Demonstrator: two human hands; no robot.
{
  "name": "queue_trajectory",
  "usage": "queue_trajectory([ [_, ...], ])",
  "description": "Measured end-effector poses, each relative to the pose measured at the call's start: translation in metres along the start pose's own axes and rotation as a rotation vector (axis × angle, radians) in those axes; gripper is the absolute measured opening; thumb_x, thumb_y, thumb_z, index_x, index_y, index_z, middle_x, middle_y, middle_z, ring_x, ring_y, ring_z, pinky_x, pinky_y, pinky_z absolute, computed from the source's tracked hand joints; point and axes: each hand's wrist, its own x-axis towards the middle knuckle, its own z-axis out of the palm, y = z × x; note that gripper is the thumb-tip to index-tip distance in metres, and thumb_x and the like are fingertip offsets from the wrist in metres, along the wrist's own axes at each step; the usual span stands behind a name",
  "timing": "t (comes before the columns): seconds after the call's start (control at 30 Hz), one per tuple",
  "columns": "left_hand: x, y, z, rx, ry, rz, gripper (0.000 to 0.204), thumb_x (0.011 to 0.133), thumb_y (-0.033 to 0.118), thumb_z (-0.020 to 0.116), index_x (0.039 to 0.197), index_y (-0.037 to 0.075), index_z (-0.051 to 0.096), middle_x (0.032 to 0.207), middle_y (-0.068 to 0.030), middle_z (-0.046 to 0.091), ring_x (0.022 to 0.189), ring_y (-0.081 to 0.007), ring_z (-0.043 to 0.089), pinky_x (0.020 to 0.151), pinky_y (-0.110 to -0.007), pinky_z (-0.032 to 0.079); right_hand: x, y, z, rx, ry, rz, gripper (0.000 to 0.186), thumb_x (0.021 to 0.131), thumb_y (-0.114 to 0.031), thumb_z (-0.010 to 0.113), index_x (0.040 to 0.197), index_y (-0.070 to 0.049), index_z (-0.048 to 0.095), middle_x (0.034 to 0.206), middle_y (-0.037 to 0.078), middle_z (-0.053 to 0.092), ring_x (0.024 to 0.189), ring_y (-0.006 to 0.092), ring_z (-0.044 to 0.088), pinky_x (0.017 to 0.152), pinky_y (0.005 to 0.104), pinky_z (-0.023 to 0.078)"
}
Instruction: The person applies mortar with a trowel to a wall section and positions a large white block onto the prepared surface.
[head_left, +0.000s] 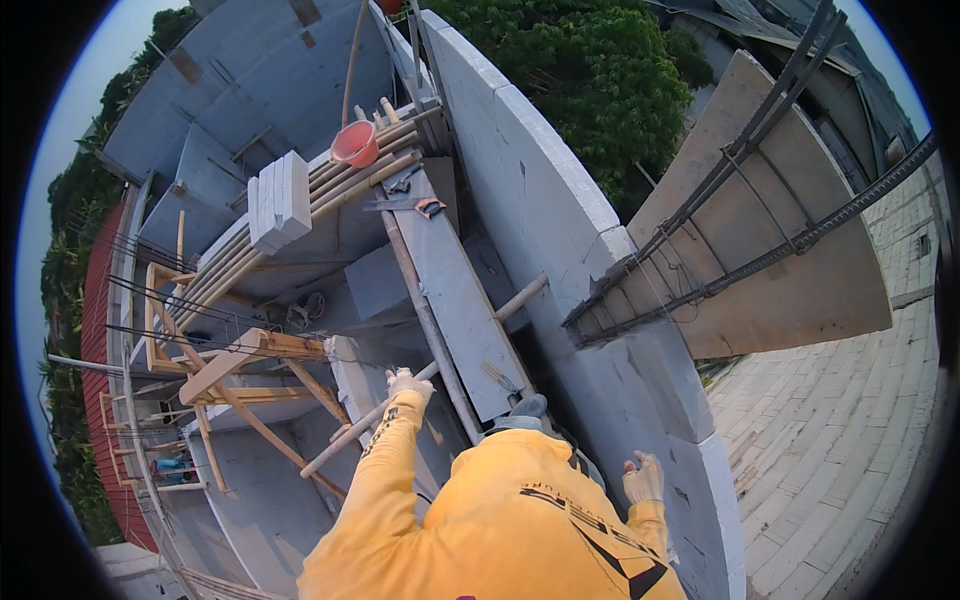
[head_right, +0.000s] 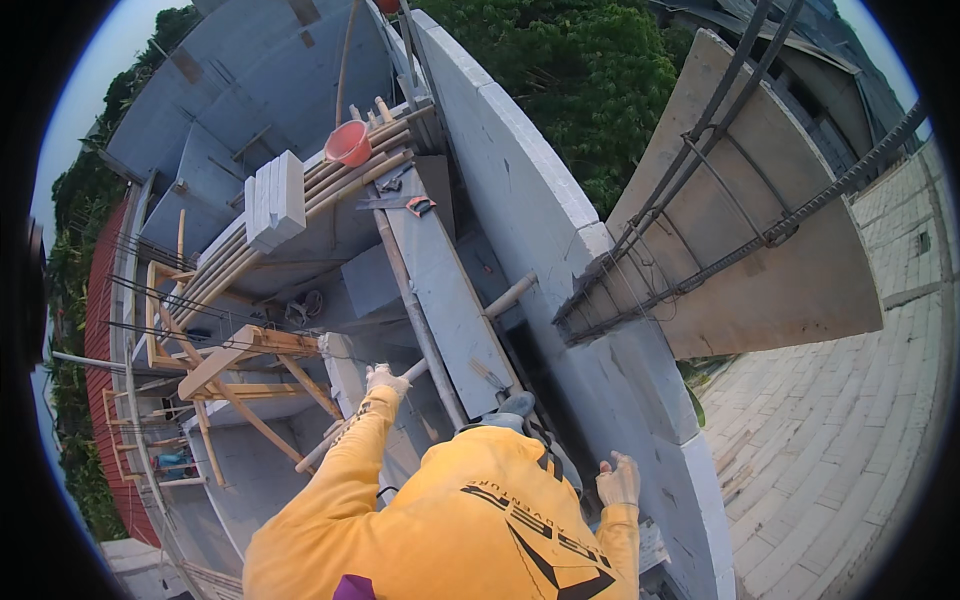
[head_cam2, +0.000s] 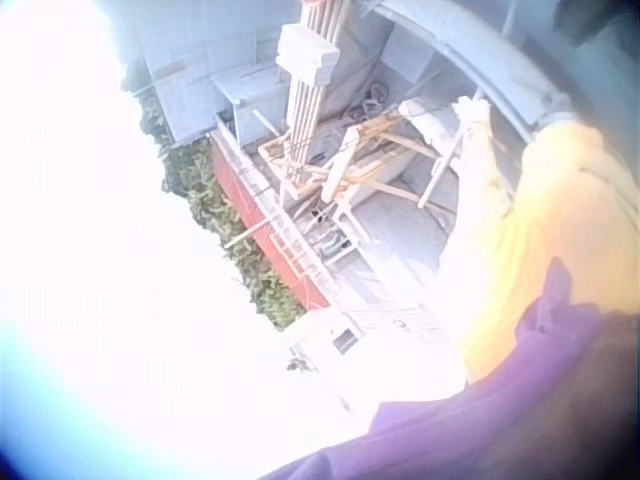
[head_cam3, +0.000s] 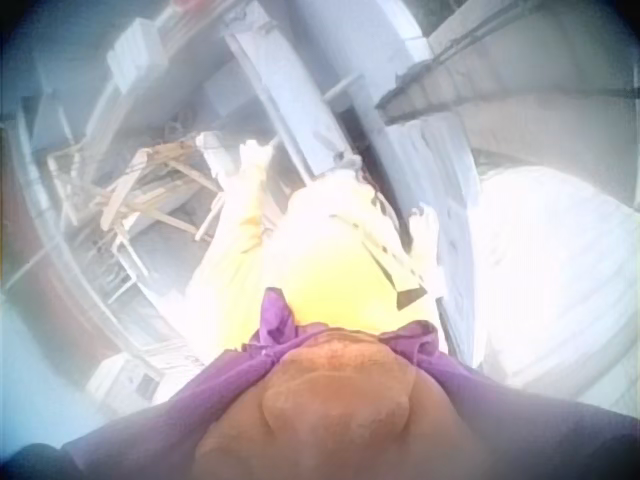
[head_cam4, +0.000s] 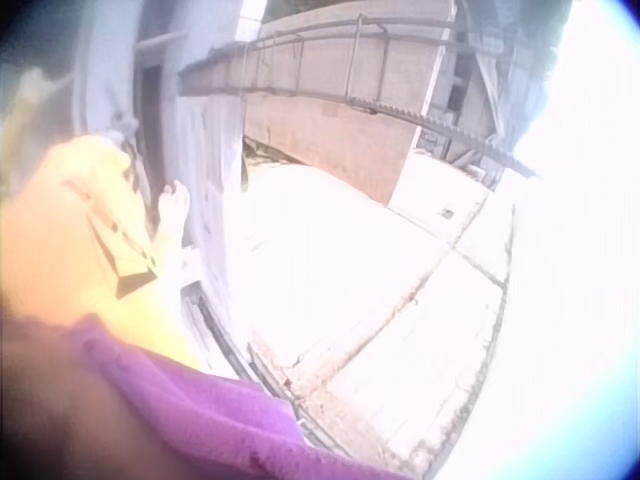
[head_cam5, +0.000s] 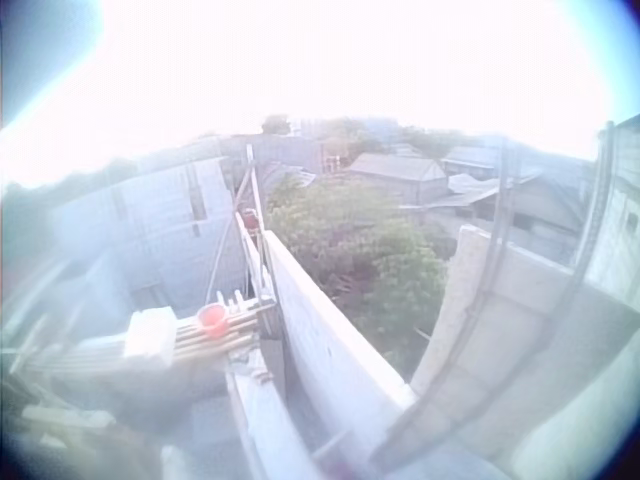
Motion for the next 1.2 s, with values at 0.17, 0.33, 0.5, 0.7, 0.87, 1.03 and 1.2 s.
queue_trajectory([
  [0.17, -0.017, -0.028, 0.018, -0.285, -0.109, -0.104, 0.048, 0.08, 0.032, 0.072, 0.116, 0.001, 0.066, 0.11, -0.0196, 0.07, 0.103, -0.0313, 0.068, 0.091, -0.038, 0.052, 0.023, 0.04, 0.006, 0.001, -0.08, -0.075, 0.034, 0.082, -0.009, 0.067, 0.113, 0.004, 0.064, 0.107, 0.026, 0.067, 0.098, 0.0389, 0.065, 0.087, 0.0419, 0.051],
  [0.33, -0.07, -0.062, 0.035, -0.228, -0.171, -0.174, 0.04, 0.082, 0.029, 0.07, 0.108, -0.003, 0.069, 0.111, -0.023, 0.069, 0.108, -0.0339, 0.066, 0.096, -0.04, 0.051, 0.027, 0.053, -0.016, -0.055, -0.182, -0.037, 0.033, 0.082, -0.009, 0.064, 0.111, 0.006, 0.063, 0.103, 0.025, 0.068, 0.097, 0.0367, 0.067, 0.085, 0.0416, 0.052],
  [0.5, -0.111, -0.145, 0.08, -0.239, -0.146, -0.321, 0.05, 0.083, 0.029, 0.066, 0.12, -0.004, 0.062, 0.122, -0.0249, 0.063, 0.118, -0.0364, 0.06, 0.1, -0.04, 0.048, 0.032, 0.084, -0.014, -0.055, -0.285, -0.057, 0.032, 0.082, -0.01, 0.063, 0.109, 0.007, 0.063, 0.098, 0.023, 0.07, 0.095, 0.0354, 0.068, 0.085, 0.0419, 0.052],
  [0.7, -0.168, -0.189, 0.103, -0.296, -0.182, -0.438, 0.052, 0.082, 0.032, 0.063, 0.12, -0.003, 0.063, 0.123, -0.0248, 0.063, 0.121, -0.0361, 0.057, 0.102, -0.039, 0.045, 0.05, 0.122, -0.001, -0.106, -0.324, -0.064, 0.033, 0.082, -0.014, 0.065, 0.109, 0.006, 0.064, 0.098, 0.024, 0.07, 0.097, 0.0364, 0.068, 0.086, 0.0414, 0.052],
  [0.87, -0.171, -0.216, 0.126, -0.21, -0.359, -0.291, 0.051, 0.087, 0.035, 0.055, 0.119, -0.003, 0.064, 0.124, -0.0215, 0.064, 0.119, -0.0371, 0.059, 0.103, -0.042, 0.043, 0.057, 0.127, 0.006, -0.162, -0.316, -0.081, 0.032, 0.082, -0.014, 0.066, 0.107, 0.006, 0.065, 0.097, 0.024, 0.07, 0.095, 0.0355, 0.068, 0.085, 0.0399, 0.052],
  [1.03, -0.132, -0.201, 0.139, 0.31, -0.439, 0.274, 0.047, 0.089, 0.037, 0.054, 0.119, 0.004, 0.067, 0.123, -0.0183, 0.065, 0.119, -0.0356, 0.058, 0.101, -0.041, 0.045, 0.065, 0.115, 0.002, -0.076, -0.345, -0.009, 0.031, 0.083, -0.015, 0.067, 0.106, 0.006, 0.064, 0.097, 0.024, 0.07, 0.094, 0.0351, 0.068, 0.084, 0.0395, 0.052],
  [1.2, -0.057, -0.178, 0.152, -0.209, -0.35, 0.091, 0.041, 0.09, 0.036, 0.056, 0.116, 0.007, 0.069, 0.121, -0.0162, 0.066, 0.112, -0.0355, 0.062, 0.096, -0.042, 0.048, 0.082, 0.09, 0.019, -0.048, -0.365, 0.026, 0.03, 0.084, -0.013, 0.065, 0.107, 0.006, 0.064, 0.098, 0.023, 0.07, 0.093, 0.0339, 0.068, 0.082, 0.0393, 0.052],
])
